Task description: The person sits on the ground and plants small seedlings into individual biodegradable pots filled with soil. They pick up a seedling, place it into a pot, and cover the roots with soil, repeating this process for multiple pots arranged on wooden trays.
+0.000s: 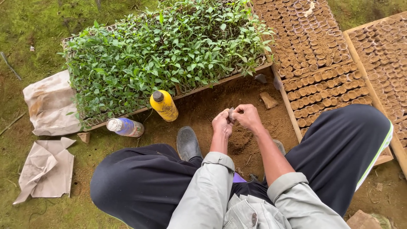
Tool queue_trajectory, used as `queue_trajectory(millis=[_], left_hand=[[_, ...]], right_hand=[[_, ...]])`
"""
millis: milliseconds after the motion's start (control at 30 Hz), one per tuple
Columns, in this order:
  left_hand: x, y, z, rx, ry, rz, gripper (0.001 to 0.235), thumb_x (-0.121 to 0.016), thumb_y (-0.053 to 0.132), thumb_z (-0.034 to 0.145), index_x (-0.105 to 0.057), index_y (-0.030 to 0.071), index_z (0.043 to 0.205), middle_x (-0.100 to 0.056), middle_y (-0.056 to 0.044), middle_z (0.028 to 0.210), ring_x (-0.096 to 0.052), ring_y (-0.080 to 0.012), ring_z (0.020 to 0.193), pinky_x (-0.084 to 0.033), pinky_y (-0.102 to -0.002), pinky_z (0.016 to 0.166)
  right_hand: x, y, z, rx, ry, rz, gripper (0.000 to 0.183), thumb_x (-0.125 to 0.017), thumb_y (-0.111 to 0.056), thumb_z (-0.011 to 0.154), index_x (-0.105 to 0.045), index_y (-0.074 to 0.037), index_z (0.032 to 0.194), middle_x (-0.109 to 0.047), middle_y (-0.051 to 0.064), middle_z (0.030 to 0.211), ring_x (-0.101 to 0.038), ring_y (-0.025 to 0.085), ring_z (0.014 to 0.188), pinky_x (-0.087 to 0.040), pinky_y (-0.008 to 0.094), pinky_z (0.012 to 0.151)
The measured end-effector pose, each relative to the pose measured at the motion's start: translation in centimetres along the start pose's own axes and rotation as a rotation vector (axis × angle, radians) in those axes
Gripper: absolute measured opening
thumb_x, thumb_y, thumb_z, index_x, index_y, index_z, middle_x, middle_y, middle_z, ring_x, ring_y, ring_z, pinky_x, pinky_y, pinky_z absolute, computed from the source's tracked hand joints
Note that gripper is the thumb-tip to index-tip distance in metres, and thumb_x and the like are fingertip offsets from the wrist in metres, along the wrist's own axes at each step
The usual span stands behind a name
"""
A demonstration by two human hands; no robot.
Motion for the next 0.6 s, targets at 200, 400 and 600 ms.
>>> queue_trajectory(millis=[200,400,600], left_hand=[[0.3,-0.4,1.1,-0.015,-0.011,-0.035,0.021,-0.064,0.006,0.098,-0.068,0.004,0.118,-0.074,-0.021,0.105,-0.076,-0.0334,0.091,-0.068,-0.046,0.077],[0.7,-0.2,1.1,-0.011,-0.006,-0.054,0.02,-0.062,0.008,0.099,-0.068,0.007,0.119,-0.077,-0.015,0.104,-0.077,-0.0261,0.089,-0.068,-0.044,0.077],[0.5,0.7,0.2,-0.024,-0.001,-0.066,0.02,-0.063,0.007,0.099,-0.067,0.007,0.119,-0.077,-0.015,0.105,-0.078,-0.025,0.089,-0.069,-0.042,0.077]], right_hand=[[1.9,-2.5,-1.7,-0.006,0.036,0.027,0.013,-0.075,-0.025,0.07,-0.081,-0.017,0.078,-0.073,0.013,0.074,-0.068,0.026,0.077,-0.052,0.043,0.071],[1.8,-2.0,-0.9,-0.02,0.045,0.093,0.012,-0.075,-0.022,0.072,-0.081,-0.018,0.081,-0.071,0.008,0.063,-0.066,0.014,0.061,-0.053,0.036,0.058],[1.9,-4.7,-1.8,0.003,0.005,0.391,0.018,-0.066,-0.001,0.077,-0.074,0.005,0.091,-0.069,0.017,0.067,-0.066,0.014,0.058,-0.06,0.026,0.056]])
Point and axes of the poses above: each hand's wrist, its own z-axis towards the middle knuckle, its own x-axis out of the back of the hand, y = z × x, the point moved 2 cm from there along z, towards the middle knuckle
